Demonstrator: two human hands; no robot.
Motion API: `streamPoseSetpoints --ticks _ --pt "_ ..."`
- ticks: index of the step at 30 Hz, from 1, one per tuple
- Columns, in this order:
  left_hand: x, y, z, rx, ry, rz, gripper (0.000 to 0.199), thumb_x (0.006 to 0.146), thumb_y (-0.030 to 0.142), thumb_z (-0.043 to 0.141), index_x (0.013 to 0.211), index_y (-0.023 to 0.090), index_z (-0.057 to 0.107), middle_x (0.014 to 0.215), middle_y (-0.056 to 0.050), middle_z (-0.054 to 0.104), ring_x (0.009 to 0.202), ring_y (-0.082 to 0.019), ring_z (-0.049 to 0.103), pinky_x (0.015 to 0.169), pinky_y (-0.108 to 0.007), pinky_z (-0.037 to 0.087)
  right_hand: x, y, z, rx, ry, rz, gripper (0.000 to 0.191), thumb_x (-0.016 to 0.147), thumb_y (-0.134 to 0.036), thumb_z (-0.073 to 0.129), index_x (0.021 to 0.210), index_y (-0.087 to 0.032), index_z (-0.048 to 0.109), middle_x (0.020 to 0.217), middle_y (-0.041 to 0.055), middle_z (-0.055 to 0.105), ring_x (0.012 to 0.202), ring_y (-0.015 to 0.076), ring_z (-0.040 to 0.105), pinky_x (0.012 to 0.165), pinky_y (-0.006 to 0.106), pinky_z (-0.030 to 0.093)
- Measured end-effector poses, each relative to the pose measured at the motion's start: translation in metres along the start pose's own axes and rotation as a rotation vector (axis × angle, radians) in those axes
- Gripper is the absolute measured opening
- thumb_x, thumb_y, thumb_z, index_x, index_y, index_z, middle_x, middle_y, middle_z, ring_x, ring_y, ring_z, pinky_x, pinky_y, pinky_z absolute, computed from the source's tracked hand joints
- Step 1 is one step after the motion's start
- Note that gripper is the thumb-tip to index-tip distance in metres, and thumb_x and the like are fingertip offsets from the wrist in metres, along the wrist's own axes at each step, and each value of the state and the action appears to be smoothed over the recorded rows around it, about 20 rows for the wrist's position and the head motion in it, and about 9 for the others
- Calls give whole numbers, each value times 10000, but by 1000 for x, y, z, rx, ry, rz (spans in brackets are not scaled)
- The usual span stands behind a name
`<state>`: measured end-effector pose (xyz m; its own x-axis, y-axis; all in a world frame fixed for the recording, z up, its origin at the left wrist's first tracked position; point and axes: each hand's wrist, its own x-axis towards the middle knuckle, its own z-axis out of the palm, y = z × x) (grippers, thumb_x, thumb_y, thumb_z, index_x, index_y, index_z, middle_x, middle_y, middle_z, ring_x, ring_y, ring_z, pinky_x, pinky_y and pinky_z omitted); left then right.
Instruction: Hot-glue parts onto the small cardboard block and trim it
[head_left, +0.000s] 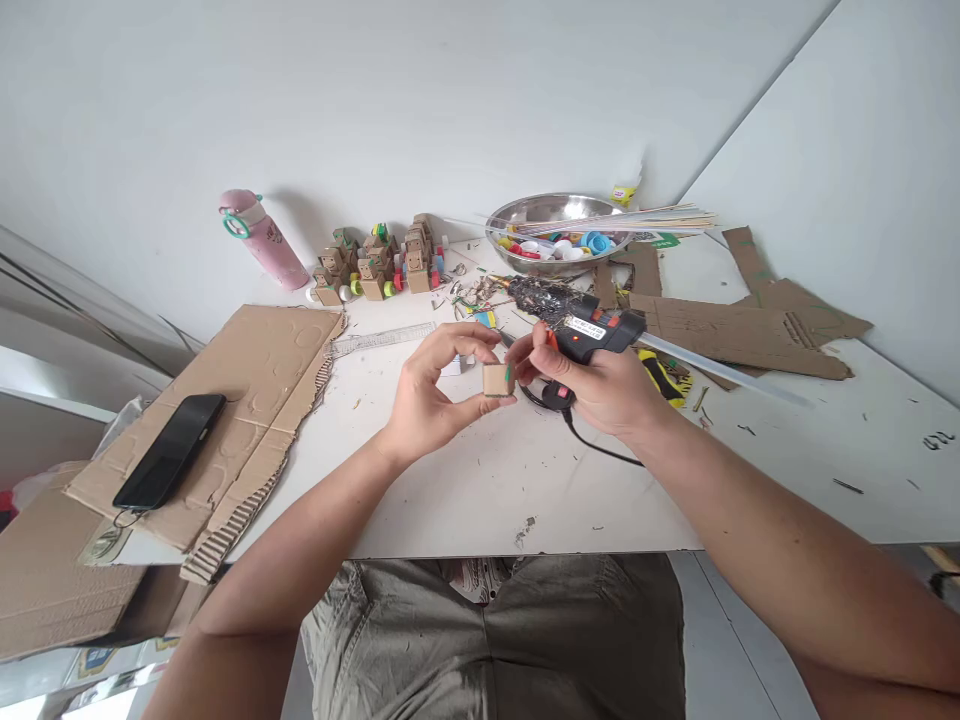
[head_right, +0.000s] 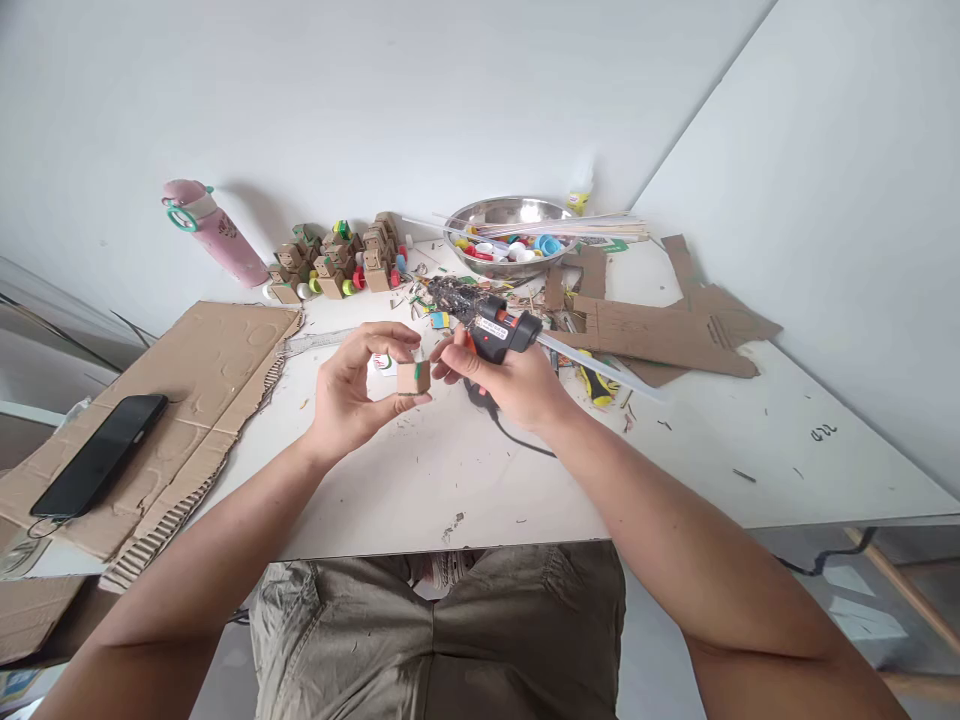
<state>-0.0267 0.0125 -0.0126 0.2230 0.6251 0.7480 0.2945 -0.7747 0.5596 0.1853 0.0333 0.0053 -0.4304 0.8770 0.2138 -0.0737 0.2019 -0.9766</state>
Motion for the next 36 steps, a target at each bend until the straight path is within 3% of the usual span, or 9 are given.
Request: streamPoseSetpoints --ticks 3,9,14,22,36 --pt "-1 -5 -3 89 38 -21 339 877 515 883 994 249 709 1069 -68 822 1008 -229 785 910 -393 621 -2 -2 -5 -153 37 -62 652 808 -903 704 814 -250 703 806 67 776 698 215 730 530 332 521" --pt "-2 -18 -9 268 137 -94 289 850 357 916 1009 251 699 964 -24 814 901 -200 780 807 -332 615 -6 -10 -9 -206 -130 -65 677 842 -911 653 721 -245 680 534 22 635 510 181 622 428 311 450" --pt "0 -24 -11 341 230 -72 282 821 228 899 991 244 674 930 5 793 857 -175 761 794 -312 616 -6 -12 -9 -241 -186 -47 671 833 -896 684 757 -230 721 465 -16 580 404 140 514 415 314 430" --pt "3 -23 -15 461 250 -101 330 783 107 860 996 248 650 911 21 771 833 -166 738 789 -311 607 -6 -13 -7 -323 -128 -65 658 802 -903 710 786 -245 708 480 -27 564 397 144 531 399 315 410" --pt "3 -22 -17 463 214 -28 353 780 46 816 1014 251 650 865 38 756 758 -139 715 737 -288 601 -5 -11 -6 -394 -127 -122 636 841 -894 674 778 -262 663 592 -19 602 409 140 537 445 332 481"
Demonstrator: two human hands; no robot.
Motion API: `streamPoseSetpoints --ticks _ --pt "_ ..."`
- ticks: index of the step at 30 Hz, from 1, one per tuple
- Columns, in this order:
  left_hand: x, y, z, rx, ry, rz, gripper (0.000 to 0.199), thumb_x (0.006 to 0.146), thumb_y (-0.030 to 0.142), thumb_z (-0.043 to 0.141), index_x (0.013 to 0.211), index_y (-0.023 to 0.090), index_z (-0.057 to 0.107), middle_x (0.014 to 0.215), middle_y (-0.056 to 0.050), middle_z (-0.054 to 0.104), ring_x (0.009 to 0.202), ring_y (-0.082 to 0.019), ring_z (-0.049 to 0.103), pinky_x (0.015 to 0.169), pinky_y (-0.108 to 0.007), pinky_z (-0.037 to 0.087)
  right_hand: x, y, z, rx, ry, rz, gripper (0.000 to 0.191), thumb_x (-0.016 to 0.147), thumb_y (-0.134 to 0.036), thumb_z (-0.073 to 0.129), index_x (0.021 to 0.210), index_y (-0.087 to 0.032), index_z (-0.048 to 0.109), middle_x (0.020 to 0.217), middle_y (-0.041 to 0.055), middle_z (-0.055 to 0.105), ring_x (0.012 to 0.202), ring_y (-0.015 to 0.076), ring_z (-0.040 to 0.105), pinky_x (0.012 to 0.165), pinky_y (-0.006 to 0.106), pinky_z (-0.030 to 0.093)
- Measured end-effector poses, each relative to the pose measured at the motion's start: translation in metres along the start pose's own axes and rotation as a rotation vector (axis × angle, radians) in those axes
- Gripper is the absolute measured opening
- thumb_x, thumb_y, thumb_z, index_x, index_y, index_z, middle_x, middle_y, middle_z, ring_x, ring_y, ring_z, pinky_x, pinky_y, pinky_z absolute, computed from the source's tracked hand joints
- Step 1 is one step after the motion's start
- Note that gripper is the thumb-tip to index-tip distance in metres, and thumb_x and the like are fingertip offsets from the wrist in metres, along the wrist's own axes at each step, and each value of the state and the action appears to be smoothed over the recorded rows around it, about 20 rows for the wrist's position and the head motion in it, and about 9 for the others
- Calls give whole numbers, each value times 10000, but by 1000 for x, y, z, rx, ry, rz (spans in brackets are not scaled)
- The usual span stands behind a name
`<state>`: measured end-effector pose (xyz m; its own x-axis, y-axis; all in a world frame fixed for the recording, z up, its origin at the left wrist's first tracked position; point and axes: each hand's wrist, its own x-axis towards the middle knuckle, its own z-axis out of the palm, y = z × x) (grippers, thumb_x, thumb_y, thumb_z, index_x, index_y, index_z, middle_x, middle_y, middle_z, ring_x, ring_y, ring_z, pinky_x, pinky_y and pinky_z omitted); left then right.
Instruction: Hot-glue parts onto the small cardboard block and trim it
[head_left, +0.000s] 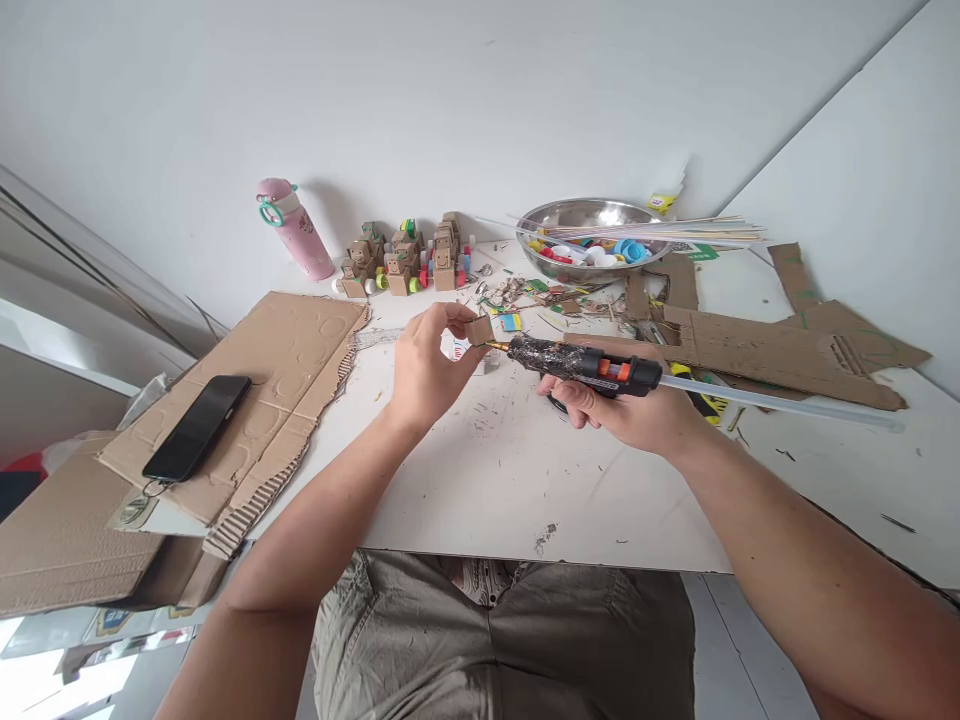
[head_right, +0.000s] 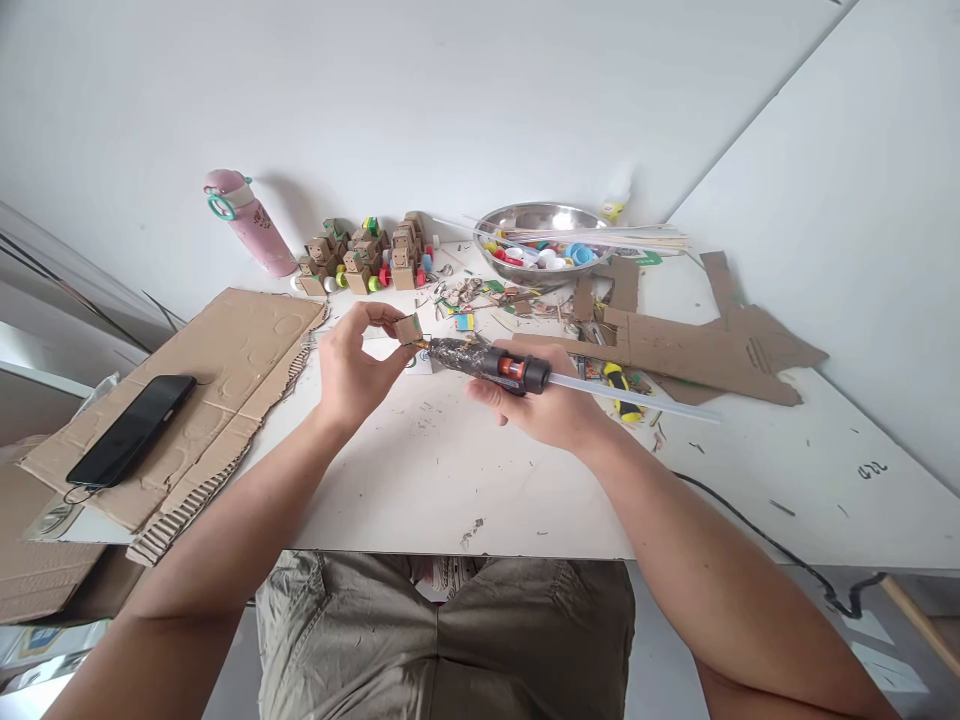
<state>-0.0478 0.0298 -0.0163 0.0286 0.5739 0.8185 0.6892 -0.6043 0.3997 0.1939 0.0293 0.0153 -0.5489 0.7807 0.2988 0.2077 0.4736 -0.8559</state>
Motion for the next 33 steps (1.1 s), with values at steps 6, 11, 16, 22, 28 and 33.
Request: streamPoseSetpoints --ticks 6,11,16,22,28,33 --pt "1 1 -1 16 -30 -9 337 789 57 797 1018 255 650 862 36 754 763 -146 721 736 -294 603 0 2 1 -28 9 0 662 832 -913 663 752 -257 643 614 -10 644 410 143 557 452 335 486" --pt "0 1 -1 24 -45 -24 329 790 63 784 1018 260 652 861 32 757 768 -154 724 749 -305 609 -1 2 3 -50 27 20 674 818 -930 658 715 -264 623 629 6 672 439 162 574 483 362 496" --pt "0 0 0 8 -31 -25 331 776 58 780 1002 266 659 862 27 759 761 -160 719 748 -317 614 -3 2 2 -66 49 38 644 813 -903 697 701 -272 632 612 5 660 458 181 597 490 373 481" --pt "0 2 -1 32 -51 -49 332 771 68 782 1005 266 656 863 28 753 769 -163 718 758 -321 612 -4 3 1 -60 37 37 613 808 -873 737 701 -278 635 585 -1 648 488 192 613 483 359 453" --pt "0 2 -1 31 -33 -13 340 770 46 763 1003 263 645 859 31 753 761 -158 716 753 -316 602 -2 9 2 -108 79 3 629 793 -892 731 688 -280 634 584 5 625 489 194 584 509 370 447" --pt "1 2 -1 41 -19 -32 316 789 77 785 992 264 630 848 33 745 764 -163 716 763 -323 593 -3 1 -4 -207 80 -21 630 840 -860 715 657 -271 587 648 24 627 601 196 560 563 357 428"
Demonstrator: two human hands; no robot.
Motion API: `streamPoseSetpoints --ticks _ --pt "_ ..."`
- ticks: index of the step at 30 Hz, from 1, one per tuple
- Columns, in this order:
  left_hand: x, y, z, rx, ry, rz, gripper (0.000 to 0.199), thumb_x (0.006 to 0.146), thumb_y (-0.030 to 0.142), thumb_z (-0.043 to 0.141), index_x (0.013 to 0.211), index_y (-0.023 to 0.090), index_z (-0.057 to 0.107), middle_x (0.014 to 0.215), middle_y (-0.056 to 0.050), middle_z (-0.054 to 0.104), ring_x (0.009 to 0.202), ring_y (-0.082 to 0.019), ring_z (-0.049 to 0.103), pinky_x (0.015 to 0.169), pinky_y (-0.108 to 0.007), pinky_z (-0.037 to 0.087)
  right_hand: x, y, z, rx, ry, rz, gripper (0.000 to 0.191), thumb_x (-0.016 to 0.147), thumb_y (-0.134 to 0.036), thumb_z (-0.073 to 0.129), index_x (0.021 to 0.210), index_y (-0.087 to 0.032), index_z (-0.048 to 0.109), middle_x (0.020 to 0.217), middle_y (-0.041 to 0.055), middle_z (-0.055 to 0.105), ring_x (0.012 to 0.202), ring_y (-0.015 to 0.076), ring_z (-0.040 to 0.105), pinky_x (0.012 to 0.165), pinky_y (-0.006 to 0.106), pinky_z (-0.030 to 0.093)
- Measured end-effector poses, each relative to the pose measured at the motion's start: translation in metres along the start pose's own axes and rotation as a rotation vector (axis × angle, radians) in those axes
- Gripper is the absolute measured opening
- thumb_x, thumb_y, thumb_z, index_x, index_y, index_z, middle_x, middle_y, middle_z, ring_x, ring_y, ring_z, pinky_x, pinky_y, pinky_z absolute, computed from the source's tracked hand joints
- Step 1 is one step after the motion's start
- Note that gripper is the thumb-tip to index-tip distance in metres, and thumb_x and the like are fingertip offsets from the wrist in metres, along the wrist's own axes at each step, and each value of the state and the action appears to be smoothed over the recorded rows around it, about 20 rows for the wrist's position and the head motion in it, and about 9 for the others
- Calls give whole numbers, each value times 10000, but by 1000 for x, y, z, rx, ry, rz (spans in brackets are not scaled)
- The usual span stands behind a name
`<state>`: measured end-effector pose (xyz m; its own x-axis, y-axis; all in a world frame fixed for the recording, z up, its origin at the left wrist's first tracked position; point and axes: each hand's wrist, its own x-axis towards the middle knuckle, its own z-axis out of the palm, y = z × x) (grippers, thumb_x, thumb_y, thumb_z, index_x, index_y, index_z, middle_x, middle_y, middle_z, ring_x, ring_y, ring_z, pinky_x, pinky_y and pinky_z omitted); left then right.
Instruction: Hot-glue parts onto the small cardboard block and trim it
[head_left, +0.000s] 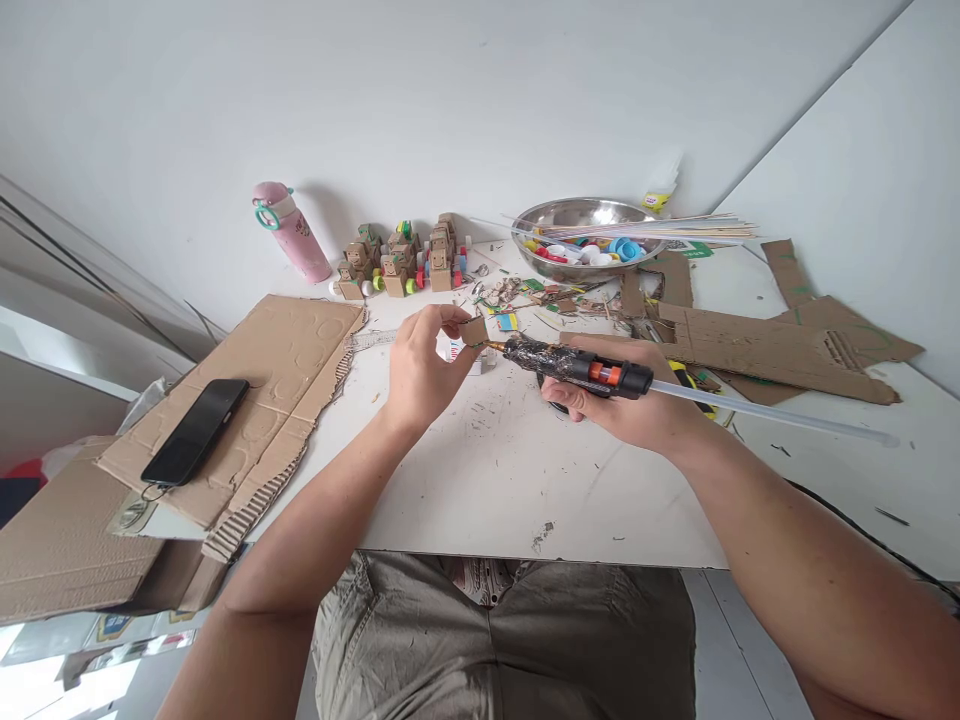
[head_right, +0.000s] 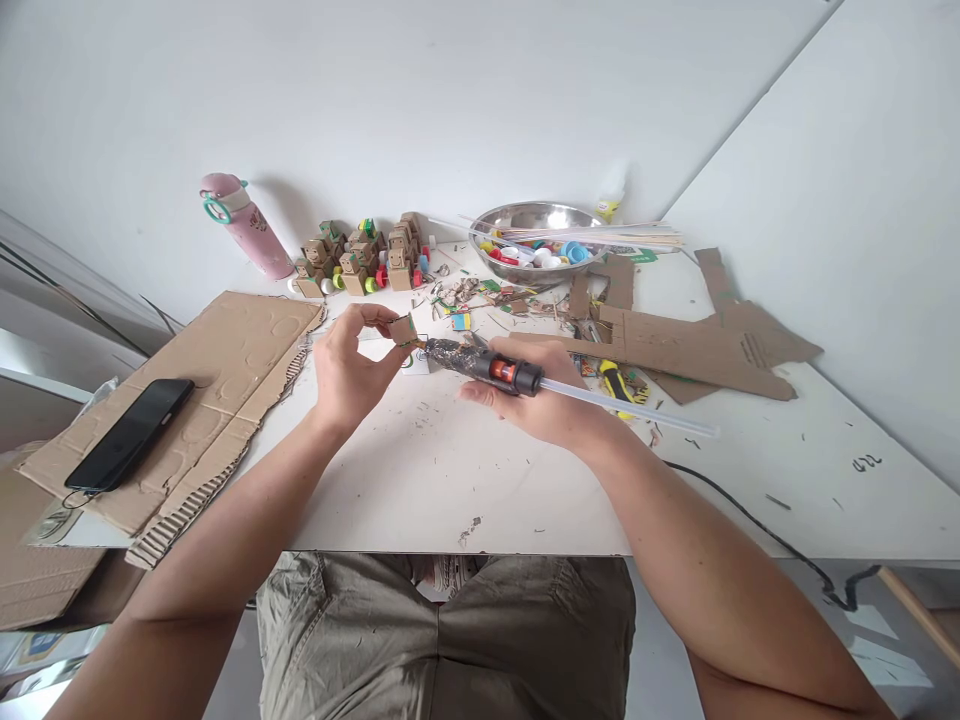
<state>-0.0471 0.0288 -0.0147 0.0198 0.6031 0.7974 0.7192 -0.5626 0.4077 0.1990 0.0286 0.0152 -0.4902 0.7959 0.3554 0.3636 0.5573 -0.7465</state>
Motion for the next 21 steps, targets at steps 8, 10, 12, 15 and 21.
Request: streamPoseSetpoints --ticks 8,10,12,15,21 --pt "0 0 1 15 25 -7 283 796 103 798 962 268 639 841 26 759 749 -163 708 741 -324 597 2 12 3 -80 48 -47 668 858 -887 656 649 -270 509 613 12 561 582 184 482 567 353 382" --pt "0 0 1 13 19 -23 274 798 113 802 960 269 644 843 26 759 751 -164 706 740 -327 599 3 24 8 -110 90 -69 685 829 -904 671 635 -271 493 589 4 528 569 182 462 558 353 367" --pt "0 0 1 8 22 -31 267 800 120 802 964 267 650 841 28 756 748 -161 701 734 -321 597 4 33 11 -137 108 -87 683 807 -900 702 635 -272 496 588 -2 519 565 180 460 558 350 369" --pt "0 0 1 -7 24 -36 273 795 114 801 971 262 653 836 34 749 740 -151 696 722 -307 591 5 38 13 -154 113 -109 666 803 -879 729 641 -270 513 599 -5 531 564 176 477 566 345 379" --pt "-1 0 1 -46 -13 -45 319 781 72 788 985 271 645 845 35 739 749 -156 705 734 -310 604 3 37 16 -128 104 -106 634 803 -856 752 647 -273 556 579 -6 549 541 181 511 551 344 384"
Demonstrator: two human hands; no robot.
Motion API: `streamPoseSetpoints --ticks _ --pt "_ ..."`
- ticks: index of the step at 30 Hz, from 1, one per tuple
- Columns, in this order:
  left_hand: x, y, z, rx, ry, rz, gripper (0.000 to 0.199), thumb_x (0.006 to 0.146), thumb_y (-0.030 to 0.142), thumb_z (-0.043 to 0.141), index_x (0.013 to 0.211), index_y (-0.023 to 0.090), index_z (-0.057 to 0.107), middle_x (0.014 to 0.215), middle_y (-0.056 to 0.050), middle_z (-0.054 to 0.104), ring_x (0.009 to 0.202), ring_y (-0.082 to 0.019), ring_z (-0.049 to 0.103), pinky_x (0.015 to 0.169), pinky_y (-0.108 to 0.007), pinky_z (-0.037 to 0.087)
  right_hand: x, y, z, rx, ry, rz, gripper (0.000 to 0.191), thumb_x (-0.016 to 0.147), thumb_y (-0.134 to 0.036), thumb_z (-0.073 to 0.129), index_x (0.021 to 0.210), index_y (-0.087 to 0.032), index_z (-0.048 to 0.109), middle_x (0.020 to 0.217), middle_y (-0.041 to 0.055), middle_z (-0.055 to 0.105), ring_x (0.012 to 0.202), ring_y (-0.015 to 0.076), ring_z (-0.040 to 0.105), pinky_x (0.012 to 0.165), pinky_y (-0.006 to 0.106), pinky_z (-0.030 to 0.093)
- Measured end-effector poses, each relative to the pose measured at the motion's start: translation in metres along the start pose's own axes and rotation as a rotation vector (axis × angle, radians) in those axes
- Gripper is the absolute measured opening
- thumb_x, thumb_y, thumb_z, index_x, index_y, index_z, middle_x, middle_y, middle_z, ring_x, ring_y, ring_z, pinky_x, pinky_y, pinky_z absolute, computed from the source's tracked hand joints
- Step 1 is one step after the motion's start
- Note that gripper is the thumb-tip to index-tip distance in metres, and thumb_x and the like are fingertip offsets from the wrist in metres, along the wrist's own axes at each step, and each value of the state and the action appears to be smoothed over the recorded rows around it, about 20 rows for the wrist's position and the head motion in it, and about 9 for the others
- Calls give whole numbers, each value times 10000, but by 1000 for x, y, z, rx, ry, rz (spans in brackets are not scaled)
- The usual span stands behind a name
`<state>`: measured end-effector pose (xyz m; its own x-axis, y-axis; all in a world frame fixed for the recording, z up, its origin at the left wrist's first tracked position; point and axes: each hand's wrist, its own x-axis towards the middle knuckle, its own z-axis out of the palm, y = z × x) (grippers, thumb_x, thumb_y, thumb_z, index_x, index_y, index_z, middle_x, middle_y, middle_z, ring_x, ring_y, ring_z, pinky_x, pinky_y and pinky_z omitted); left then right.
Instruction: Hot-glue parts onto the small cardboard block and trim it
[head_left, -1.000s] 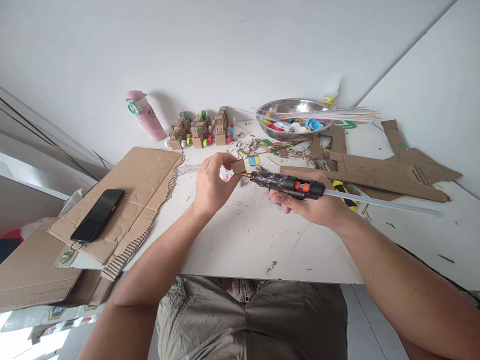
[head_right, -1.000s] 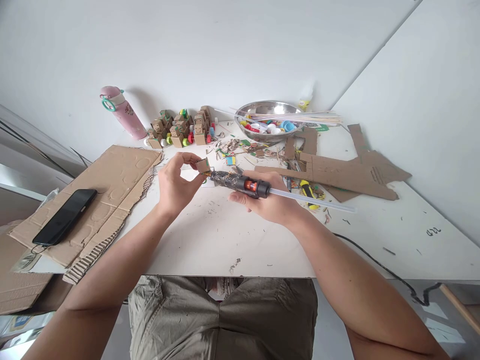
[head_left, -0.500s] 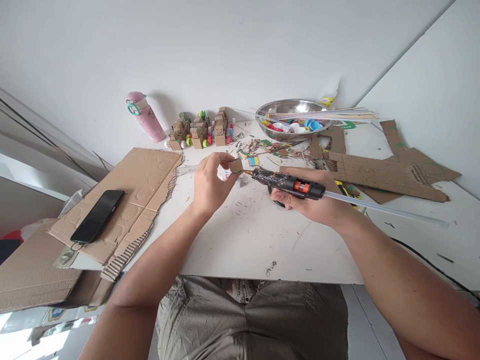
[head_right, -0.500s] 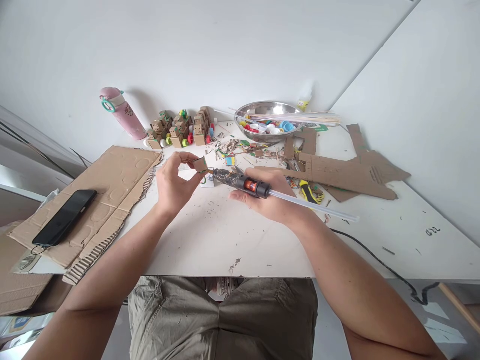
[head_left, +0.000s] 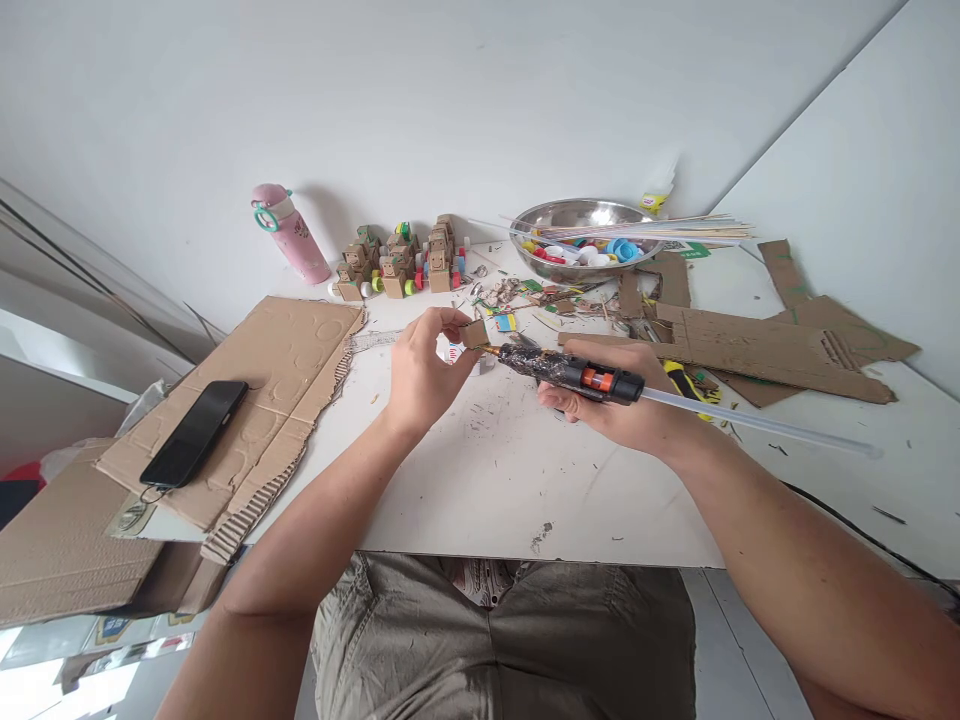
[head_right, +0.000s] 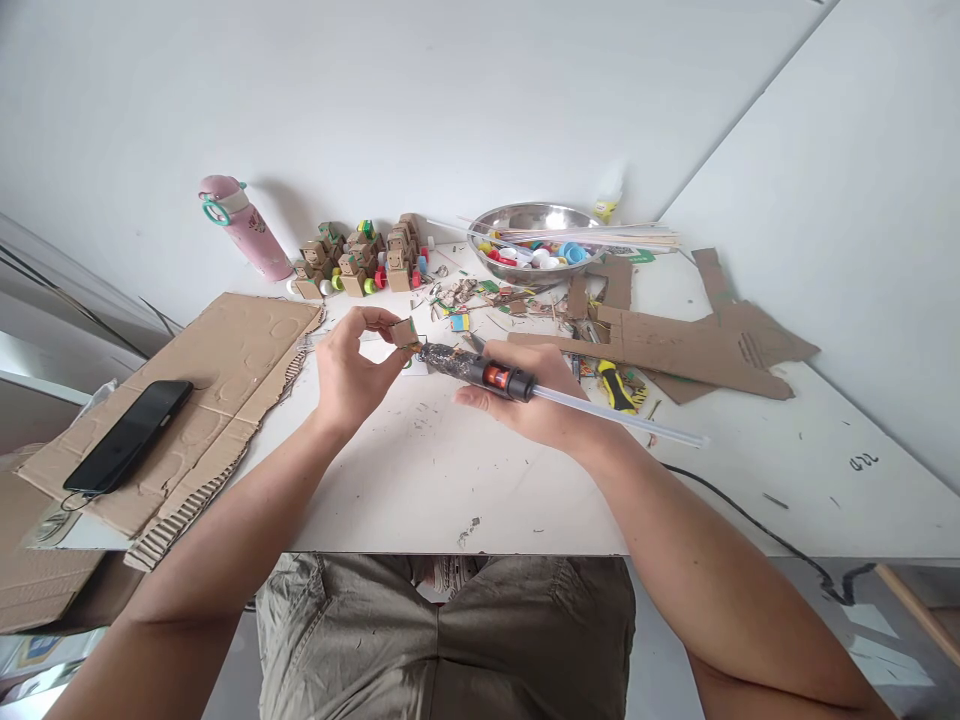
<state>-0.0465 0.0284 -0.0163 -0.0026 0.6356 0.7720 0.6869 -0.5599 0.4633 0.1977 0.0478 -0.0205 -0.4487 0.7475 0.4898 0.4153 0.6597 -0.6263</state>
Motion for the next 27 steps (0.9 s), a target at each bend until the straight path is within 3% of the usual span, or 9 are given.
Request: streamPoseSetpoints --ticks 8,13,22,27 --pt "-1 1 1 13 6 -6 285 789 84 774 980 265 662 846 32 751 746 -150 706 725 -302 614 -2 -1 3 27 -46 41 647 817 -881 707 660 -274 546 564 -9 537 517 173 483 534 336 368" --pt "-1 0 1 7 6 -17 290 793 103 808 974 266 649 846 33 740 745 -150 707 722 -301 606 1 1 -1 10 -12 10 630 822 -850 733 650 -275 543 586 0 553 555 186 512 558 344 385" --pt "0 0 0 -21 18 -34 286 798 163 860 961 266 648 821 37 736 724 -149 702 706 -303 601 2 -25 -24 39 -87 23 573 907 -783 697 695 -270 556 643 8 566 610 193 517 604 357 397" --pt "3 3 0 -157 11 -115 288 778 203 897 929 247 656 811 36 736 721 -138 703 726 -290 610 4 -22 -28 21 -44 60 538 861 -759 771 718 -276 585 637 13 604 616 208 562 581 351 425"
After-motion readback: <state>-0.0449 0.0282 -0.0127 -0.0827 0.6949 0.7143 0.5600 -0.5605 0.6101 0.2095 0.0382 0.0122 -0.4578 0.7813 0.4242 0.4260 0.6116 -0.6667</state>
